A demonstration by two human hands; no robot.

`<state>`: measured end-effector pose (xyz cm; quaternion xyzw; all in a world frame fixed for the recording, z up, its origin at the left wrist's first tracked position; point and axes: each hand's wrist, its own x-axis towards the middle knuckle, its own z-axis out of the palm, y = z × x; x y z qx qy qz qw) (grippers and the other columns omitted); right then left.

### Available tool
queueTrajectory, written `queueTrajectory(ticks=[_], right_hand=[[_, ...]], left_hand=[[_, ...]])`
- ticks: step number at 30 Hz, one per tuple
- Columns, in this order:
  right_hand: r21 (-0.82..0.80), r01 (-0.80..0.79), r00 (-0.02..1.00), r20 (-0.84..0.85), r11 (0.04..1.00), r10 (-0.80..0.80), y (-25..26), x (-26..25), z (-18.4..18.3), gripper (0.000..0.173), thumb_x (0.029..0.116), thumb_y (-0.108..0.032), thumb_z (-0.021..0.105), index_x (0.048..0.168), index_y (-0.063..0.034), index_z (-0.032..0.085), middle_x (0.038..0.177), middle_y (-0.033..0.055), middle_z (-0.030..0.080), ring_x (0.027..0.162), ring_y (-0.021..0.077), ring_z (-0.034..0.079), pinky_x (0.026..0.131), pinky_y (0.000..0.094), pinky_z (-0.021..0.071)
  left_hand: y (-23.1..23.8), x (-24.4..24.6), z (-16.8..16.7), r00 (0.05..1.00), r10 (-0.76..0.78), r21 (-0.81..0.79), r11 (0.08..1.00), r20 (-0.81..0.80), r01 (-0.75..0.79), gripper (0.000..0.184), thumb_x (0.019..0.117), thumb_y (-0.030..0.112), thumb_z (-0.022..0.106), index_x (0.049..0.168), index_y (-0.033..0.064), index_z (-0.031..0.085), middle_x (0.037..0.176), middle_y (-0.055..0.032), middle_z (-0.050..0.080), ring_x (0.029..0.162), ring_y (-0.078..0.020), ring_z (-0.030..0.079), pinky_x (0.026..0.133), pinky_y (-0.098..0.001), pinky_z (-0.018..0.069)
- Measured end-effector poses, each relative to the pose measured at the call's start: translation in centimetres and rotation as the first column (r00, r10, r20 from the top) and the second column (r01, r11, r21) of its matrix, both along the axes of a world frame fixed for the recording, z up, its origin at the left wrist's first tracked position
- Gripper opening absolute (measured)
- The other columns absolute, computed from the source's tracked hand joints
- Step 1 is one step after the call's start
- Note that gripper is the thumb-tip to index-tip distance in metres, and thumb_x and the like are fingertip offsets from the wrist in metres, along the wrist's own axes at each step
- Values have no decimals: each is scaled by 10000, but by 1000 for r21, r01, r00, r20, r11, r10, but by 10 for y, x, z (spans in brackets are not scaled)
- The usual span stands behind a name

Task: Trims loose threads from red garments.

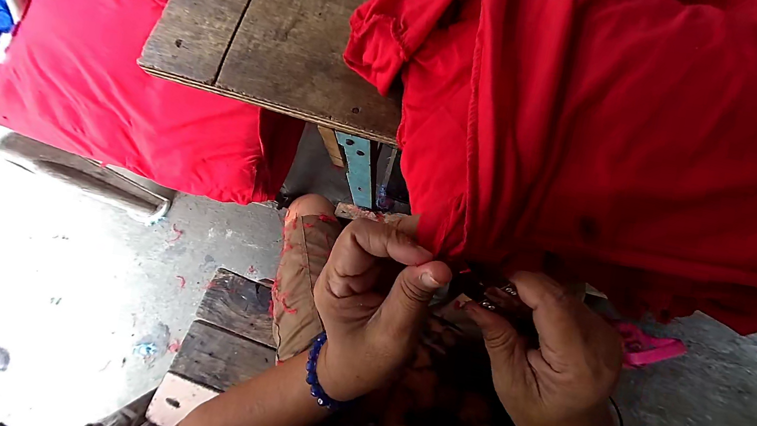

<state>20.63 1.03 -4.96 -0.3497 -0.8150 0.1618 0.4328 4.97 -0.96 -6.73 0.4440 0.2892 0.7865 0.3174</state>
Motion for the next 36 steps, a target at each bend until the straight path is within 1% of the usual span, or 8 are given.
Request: queueTrajectory(ticks=[5,9,13,18,22,27,32,36], right_hand=[[45,35,999,-7,998,-34,1,-3,3,282,1028,-276,644,996,3,632,796,59,640,764,42,610,721,171,494],[87,56,998,11,995,-57,1,-4,4,278,1043,-264,615,1008,11,631,798,74,634,756,59,606,719,178,489],[102,92,996,14,991,-94,3,-4,4,263,1061,-238,575,982,5,639,789,77,633,756,69,611,713,188,489],[-89,37,988,-147,995,-50,6,4,2,222,1072,-207,561,1082,8,614,876,2,632,809,-57,588,753,102,501],[-132,-22,975,-223,991,-8,4,9,1,198,1064,-213,575,1119,-24,603,894,-48,616,810,-96,559,741,72,480],[-87,-29,993,-117,996,19,3,10,-2,249,1048,-249,605,1031,-1,622,847,7,632,804,-51,589,747,102,493],[-17,42,999,-7,999,-42,3,7,-2,279,1042,-262,616,995,11,646,791,52,636,746,20,598,696,153,489],[35,70,997,32,997,-71,3,5,1,287,1052,-276,597,987,2,631,776,57,617,725,49,588,677,181,476]], left_hand=[[2,2,-3,993,19,90,996,-113,-9,88,992,136,679,1073,148,645,1038,48,712,1001,-40,684,857,-213,580],[1,4,-4,976,27,85,996,-218,-8,72,999,117,666,1055,130,623,1048,44,705,1033,-49,681,919,-243,576],[1,6,-5,971,14,84,996,-239,7,73,1004,104,655,1065,117,616,1046,31,705,1027,-50,681,907,-235,577],[4,7,-5,988,2,49,999,-152,5,200,971,137,710,1151,155,623,1035,82,702,943,-2,678,831,-185,581],[4,5,-4,987,27,6,1000,-159,-26,211,947,31,715,1150,76,678,1031,34,725,904,-39,706,805,-219,614],[4,5,-5,983,42,-31,998,-181,-48,96,1043,99,585,1109,99,654,963,67,691,841,20,653,740,-160,561],[2,5,-5,991,28,-21,999,-127,-31,53,1067,172,550,1097,170,594,936,89,633,861,15,624,770,-181,546],[0,6,-6,982,43,25,999,-183,-39,47,1070,194,545,1106,191,576,976,105,629,913,31,622,813,-169,541]])
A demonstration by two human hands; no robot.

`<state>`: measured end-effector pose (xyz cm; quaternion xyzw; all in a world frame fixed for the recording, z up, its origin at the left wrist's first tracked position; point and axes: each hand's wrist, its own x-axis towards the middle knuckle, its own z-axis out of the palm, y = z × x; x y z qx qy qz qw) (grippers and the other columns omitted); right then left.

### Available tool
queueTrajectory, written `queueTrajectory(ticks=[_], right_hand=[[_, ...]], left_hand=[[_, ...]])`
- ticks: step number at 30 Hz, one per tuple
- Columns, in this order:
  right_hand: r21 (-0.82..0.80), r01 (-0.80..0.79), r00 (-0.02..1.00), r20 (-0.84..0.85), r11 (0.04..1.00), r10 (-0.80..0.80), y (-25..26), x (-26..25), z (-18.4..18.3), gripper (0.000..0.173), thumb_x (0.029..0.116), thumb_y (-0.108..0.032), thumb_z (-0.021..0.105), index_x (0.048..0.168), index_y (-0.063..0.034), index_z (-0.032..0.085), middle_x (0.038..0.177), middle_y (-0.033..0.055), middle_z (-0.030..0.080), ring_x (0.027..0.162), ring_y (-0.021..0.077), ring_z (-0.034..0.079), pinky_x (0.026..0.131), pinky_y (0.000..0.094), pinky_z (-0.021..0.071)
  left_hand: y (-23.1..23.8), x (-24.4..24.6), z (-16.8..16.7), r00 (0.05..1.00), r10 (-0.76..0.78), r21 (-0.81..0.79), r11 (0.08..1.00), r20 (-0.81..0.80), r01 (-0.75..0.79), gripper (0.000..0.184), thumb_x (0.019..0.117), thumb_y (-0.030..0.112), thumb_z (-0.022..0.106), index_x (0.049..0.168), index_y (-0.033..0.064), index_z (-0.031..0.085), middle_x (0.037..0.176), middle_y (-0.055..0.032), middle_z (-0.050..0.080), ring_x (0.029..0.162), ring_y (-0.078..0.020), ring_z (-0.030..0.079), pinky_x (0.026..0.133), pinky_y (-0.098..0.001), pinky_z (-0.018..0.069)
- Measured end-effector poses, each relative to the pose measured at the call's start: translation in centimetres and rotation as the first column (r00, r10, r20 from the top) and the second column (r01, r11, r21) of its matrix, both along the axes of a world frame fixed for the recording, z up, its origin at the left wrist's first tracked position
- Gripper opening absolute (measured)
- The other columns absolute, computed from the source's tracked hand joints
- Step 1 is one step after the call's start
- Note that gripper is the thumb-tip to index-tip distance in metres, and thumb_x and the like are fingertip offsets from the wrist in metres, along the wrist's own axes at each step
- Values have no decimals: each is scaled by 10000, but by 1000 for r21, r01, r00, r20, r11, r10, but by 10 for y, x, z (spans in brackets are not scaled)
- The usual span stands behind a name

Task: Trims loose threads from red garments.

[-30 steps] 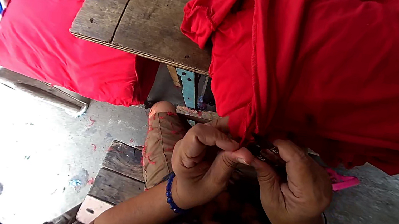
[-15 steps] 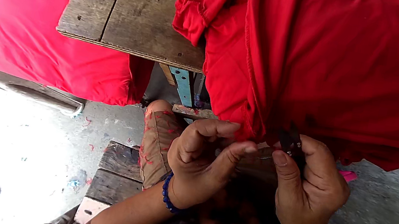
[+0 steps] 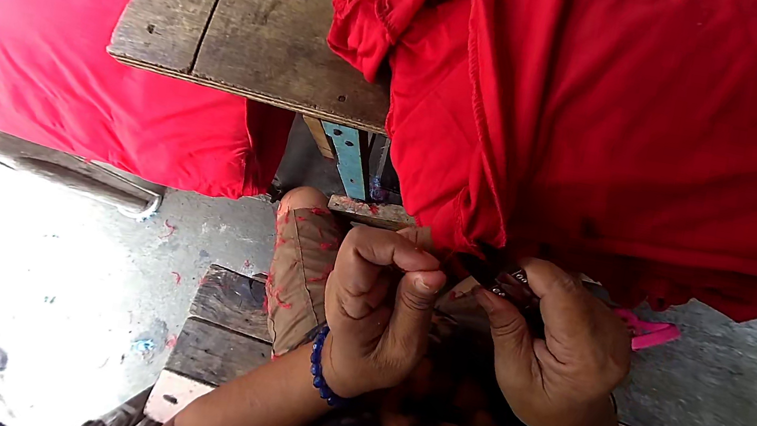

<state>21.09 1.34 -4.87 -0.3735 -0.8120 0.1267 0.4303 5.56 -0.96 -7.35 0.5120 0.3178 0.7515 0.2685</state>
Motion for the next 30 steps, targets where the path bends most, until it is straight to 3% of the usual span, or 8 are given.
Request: queueTrajectory(ticks=[10,16,20,25,27,29,30], right_hand=[[52,10,1000,-3,999,-10,-2,0,-6,295,1047,-288,604,973,-4,629,770,61,627,725,56,593,689,183,474],[62,1,1000,-4,998,-1,-2,1,-8,292,1042,-276,610,960,4,627,744,65,607,693,63,567,671,181,459],[92,37,999,2,995,-37,-2,-5,-7,281,1047,-274,600,961,-7,622,744,64,597,684,75,568,657,194,461],[109,57,998,12,992,-58,1,-10,-3,272,1067,-244,552,961,-4,626,753,76,603,703,102,591,657,224,473],[38,32,998,-57,999,-30,3,-10,-4,258,1068,-217,558,986,14,639,790,69,630,743,61,610,688,191,496],[-48,-33,982,-190,998,23,7,-9,-8,234,1081,-213,541,1058,5,622,861,20,628,797,-26,600,739,128,509],[-77,-62,969,-244,995,41,9,-8,-12,216,1090,-227,520,1094,-25,596,887,-18,604,813,-64,575,753,103,494]], left_hand=[[1,0,-2,999,16,45,999,-35,-14,64,1071,169,540,1124,178,575,1060,90,665,1025,-4,654,914,-220,562],[2,-3,-2,998,36,32,999,-52,-34,53,1073,193,538,1114,181,569,1051,79,646,999,-6,639,863,-204,553],[-2,0,-5,993,26,48,999,-116,-21,66,1069,175,547,1129,157,568,1094,68,673,1058,-25,663,946,-248,567],[-2,1,-5,984,33,54,998,-173,-24,52,1080,178,519,1116,148,542,1048,60,657,1023,7,651,911,-205,557],[-2,0,-5,995,-9,5,1000,-97,10,71,1098,235,476,1112,189,529,1008,71,636,966,2,644,847,-202,561],[-2,-3,0,990,-98,-68,992,105,106,134,1102,347,438,1104,252,532,1038,87,646,986,-37,664,836,-242,588],[-1,-5,4,959,-156,-73,981,238,178,165,1089,392,446,1098,251,532,1075,53,667,1005,-92,697,823,-290,626]])
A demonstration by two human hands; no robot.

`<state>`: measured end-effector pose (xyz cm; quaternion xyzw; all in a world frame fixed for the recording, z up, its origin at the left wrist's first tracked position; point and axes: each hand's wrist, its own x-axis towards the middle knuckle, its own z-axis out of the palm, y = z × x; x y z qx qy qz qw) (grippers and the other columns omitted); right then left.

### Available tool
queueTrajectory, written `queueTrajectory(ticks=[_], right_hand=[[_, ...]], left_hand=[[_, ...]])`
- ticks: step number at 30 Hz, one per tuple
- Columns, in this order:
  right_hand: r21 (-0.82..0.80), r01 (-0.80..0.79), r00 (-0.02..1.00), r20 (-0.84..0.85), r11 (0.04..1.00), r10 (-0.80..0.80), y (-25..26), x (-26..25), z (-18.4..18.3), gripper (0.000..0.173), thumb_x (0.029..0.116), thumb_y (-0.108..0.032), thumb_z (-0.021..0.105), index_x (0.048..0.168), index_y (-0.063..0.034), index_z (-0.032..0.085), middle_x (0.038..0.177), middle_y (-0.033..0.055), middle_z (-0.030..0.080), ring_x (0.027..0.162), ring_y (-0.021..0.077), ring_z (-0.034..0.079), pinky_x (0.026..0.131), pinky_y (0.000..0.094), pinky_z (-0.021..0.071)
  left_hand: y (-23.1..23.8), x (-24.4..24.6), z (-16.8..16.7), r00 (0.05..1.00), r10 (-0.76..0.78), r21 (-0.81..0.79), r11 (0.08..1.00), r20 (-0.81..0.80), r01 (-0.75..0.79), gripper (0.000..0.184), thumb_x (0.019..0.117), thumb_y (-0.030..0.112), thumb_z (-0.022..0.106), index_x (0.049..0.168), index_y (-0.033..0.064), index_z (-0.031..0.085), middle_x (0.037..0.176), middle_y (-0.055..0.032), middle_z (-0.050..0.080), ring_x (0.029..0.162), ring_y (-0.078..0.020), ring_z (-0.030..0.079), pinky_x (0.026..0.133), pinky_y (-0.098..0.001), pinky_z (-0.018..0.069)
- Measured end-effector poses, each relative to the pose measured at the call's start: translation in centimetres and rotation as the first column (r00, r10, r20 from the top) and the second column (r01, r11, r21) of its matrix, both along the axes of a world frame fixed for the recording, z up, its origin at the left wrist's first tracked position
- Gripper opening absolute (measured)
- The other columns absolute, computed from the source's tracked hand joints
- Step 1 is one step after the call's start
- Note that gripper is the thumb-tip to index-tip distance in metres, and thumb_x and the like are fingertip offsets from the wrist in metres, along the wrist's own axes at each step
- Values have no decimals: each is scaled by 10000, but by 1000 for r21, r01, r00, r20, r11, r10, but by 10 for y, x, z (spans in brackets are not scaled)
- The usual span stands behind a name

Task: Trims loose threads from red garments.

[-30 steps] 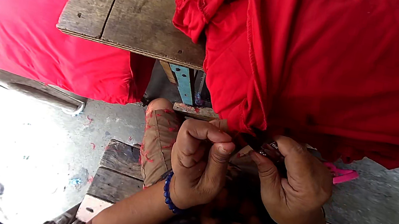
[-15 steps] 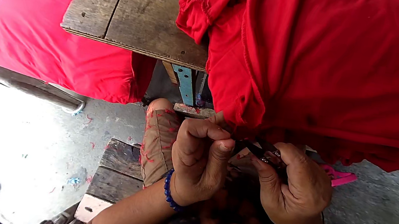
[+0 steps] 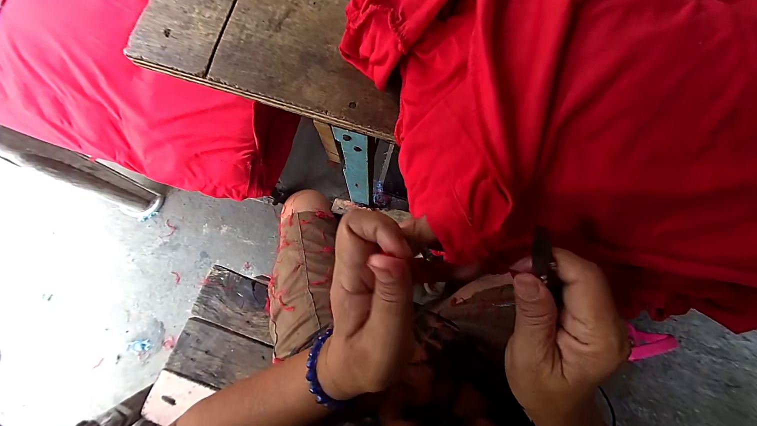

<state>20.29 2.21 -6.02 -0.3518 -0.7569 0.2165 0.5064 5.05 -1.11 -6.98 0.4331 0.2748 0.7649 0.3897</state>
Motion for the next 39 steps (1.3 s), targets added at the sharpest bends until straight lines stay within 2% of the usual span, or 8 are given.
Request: queueTrajectory(ticks=[2,5,11,14,19,23,27,39], right_hand=[[-40,-42,996,-82,998,39,4,-2,-7,172,1096,-270,502,1121,-107,549,905,-79,559,824,-102,544,754,82,476],[-51,-95,991,-102,994,89,7,-8,-15,184,1092,-294,511,1126,-116,546,908,-85,567,834,-107,552,761,80,483],[-14,-132,991,-25,991,131,5,-9,-9,243,1063,-277,581,1080,-35,568,869,-21,597,811,-73,573,755,94,500],[0,-115,993,7,993,115,2,-6,-5,255,1066,-280,574,1074,-25,570,864,-13,591,811,-69,571,755,92,494],[30,-90,994,60,996,88,0,-5,-1,286,1055,-282,597,1018,2,609,820,24,611,783,-27,589,734,122,498],[58,-83,993,91,995,78,1,-5,3,285,1065,-255,577,987,13,634,808,46,639,779,-6,610,730,136,501],[60,-73,991,116,995,66,-2,-6,5,276,1045,-258,615,984,9,645,801,50,653,771,4,619,726,141,507],[183,62,969,225,981,-103,-8,-10,18,257,1057,-220,576,968,11,647,770,75,638,735,74,616,679,193,490]], left_hand=[[0,-4,6,965,-125,14,992,232,125,154,1066,373,507,1124,230,512,1151,-14,663,1035,-172,710,836,-358,636],[-4,-9,10,914,-193,30,980,356,195,278,997,149,648,1234,223,521,1245,-58,664,1078,-212,711,896,-410,619],[-2,-10,10,982,-33,-40,998,184,41,482,900,-3,728,1325,133,547,1198,-53,694,966,-118,710,799,-276,617],[1,-10,11,993,19,-44,999,121,-14,495,900,-38,729,1349,100,572,1153,-41,722,970,-109,715,832,-269,613],[5,-11,9,996,73,-22,997,41,-72,180,951,29,701,1116,84,750,1081,-33,745,941,-98,720,812,-263,617],[5,-10,10,992,46,-75,996,120,-37,106,1004,100,648,1088,104,713,1039,-15,720,873,-77,709,751,-247,620],[2,-8,12,983,-4,-85,996,186,20,80,1021,148,628,1083,128,673,1061,-15,704,922,-92,714,785,-270,628],[0,-1,3,977,125,129,986,-171,-104,50,1023,103,621,1063,116,647,1052,15,692,965,-55,674,819,-233,586]])
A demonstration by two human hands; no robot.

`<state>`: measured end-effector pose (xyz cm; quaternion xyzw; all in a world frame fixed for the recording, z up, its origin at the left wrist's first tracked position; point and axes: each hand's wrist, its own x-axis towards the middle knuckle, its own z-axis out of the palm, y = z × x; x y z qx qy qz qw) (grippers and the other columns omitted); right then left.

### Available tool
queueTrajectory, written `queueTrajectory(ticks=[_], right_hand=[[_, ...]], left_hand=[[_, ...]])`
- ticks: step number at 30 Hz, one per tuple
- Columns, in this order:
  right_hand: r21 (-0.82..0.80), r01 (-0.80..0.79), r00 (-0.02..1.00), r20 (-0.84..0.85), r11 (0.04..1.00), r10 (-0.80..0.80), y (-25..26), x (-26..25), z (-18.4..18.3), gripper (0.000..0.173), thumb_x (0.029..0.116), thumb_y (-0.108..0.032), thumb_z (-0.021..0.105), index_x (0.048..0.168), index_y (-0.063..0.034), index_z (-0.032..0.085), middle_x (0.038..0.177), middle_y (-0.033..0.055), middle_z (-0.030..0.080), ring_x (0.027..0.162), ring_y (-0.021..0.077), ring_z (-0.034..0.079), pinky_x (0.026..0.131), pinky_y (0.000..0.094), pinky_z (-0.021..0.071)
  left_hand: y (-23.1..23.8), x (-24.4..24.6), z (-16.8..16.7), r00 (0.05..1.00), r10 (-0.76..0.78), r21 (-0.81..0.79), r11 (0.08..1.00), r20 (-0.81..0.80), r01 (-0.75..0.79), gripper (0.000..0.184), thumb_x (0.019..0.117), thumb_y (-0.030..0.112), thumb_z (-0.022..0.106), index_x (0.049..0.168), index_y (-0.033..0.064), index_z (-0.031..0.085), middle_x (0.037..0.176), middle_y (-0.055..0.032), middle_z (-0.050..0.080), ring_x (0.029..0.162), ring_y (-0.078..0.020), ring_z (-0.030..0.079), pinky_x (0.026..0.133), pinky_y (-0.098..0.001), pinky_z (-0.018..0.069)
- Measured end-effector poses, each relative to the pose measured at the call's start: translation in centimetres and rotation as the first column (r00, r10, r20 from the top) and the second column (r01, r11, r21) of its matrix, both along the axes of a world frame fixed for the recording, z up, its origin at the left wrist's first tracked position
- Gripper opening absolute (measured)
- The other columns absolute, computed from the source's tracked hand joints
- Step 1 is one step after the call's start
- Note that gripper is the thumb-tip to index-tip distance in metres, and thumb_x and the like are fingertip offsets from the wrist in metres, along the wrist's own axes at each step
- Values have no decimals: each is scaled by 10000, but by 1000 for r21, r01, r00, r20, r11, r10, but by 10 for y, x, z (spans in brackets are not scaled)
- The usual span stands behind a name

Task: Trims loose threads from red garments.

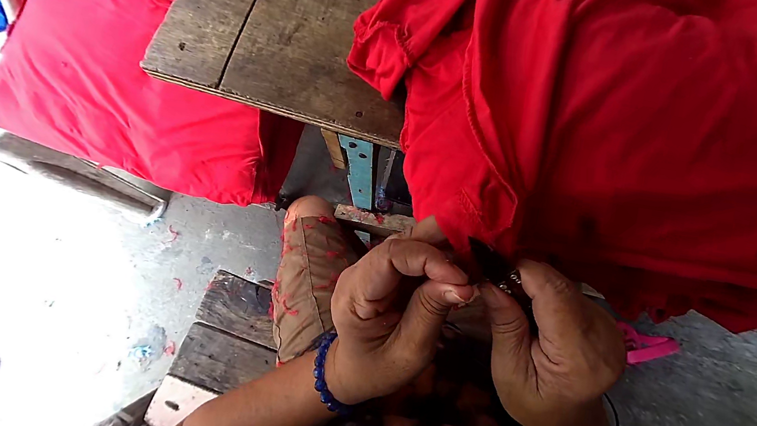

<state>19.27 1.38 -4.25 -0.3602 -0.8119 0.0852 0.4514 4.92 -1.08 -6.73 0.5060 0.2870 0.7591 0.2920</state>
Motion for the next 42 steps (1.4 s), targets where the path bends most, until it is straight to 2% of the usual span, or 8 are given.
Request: queueTrajectory(ticks=[6,10,17,21,29,35,38,42], right_hand=[[-140,-148,962,-249,979,110,12,6,-15,243,1080,-338,532,1082,-95,535,889,-37,533,790,-71,531,724,82,465],[-41,-120,957,-272,992,104,29,1,-37,437,871,-409,823,1007,-179,478,1059,-45,476,822,-63,485,693,69,428],[158,-21,980,-193,987,52,36,-2,-31,131,1009,-150,615,1064,-31,622,982,53,493,826,13,517,741,94,456],[110,-101,984,-136,989,115,33,18,9,124,1058,-176,566,1062,-76,641,1218,21,604,1076,25,604,917,162,512],[-509,-412,822,-565,755,68,87,20,44,191,1086,-173,480,961,-168,624,706,-101,559,516,-36,494,448,111,430],[-536,-452,796,-603,713,52,92,15,41,201,1068,-110,498,910,-141,619,684,-89,543,551,-26,513,511,112,461],[-529,-443,826,-555,724,100,92,15,41,197,1070,-118,515,892,-137,600,662,-88,514,526,-28,480,492,109,442],[-549,-438,809,-585,712,46,95,14,39,198,1058,-95,521,892,-148,615,690,-98,556,570,-31,521,529,116,468]], left_hand=[[-5,-3,10,841,-274,-58,939,466,338,231,1064,398,508,1143,202,600,1154,-25,662,1004,-166,717,831,-342,635],[-6,-10,18,680,-378,12,878,628,478,357,958,71,644,1308,112,585,1186,-132,686,1005,-211,722,875,-361,612],[7,-9,22,936,-40,-203,972,350,117,308,910,-47,713,1205,41,734,1039,-102,762,843,-130,741,738,-284,634],[19,-15,17,989,135,-109,986,67,-127,139,962,31,693,1080,78,749,1095,-13,618,799,-76,679,624,-224,632],[31,-26,19,923,-303,-243,902,235,358,175,1061,90,540,1209,101,633,862,-6,679,567,-33,617,510,-179,561],[46,-23,4,969,-241,-207,946,60,248,252,1017,346,637,1202,184,690,935,117,680,752,40,620,646,-136,529],[55,-17,5,983,-150,-138,981,-107,134,262,928,229,770,1150,92,742,1041,74,748,913,-10,699,804,-202,600],[59,-11,7,982,-98,-151,986,-164,73,65,977,39,662,972,38,727,872,43,722,767,0,670,693,-180,575]])
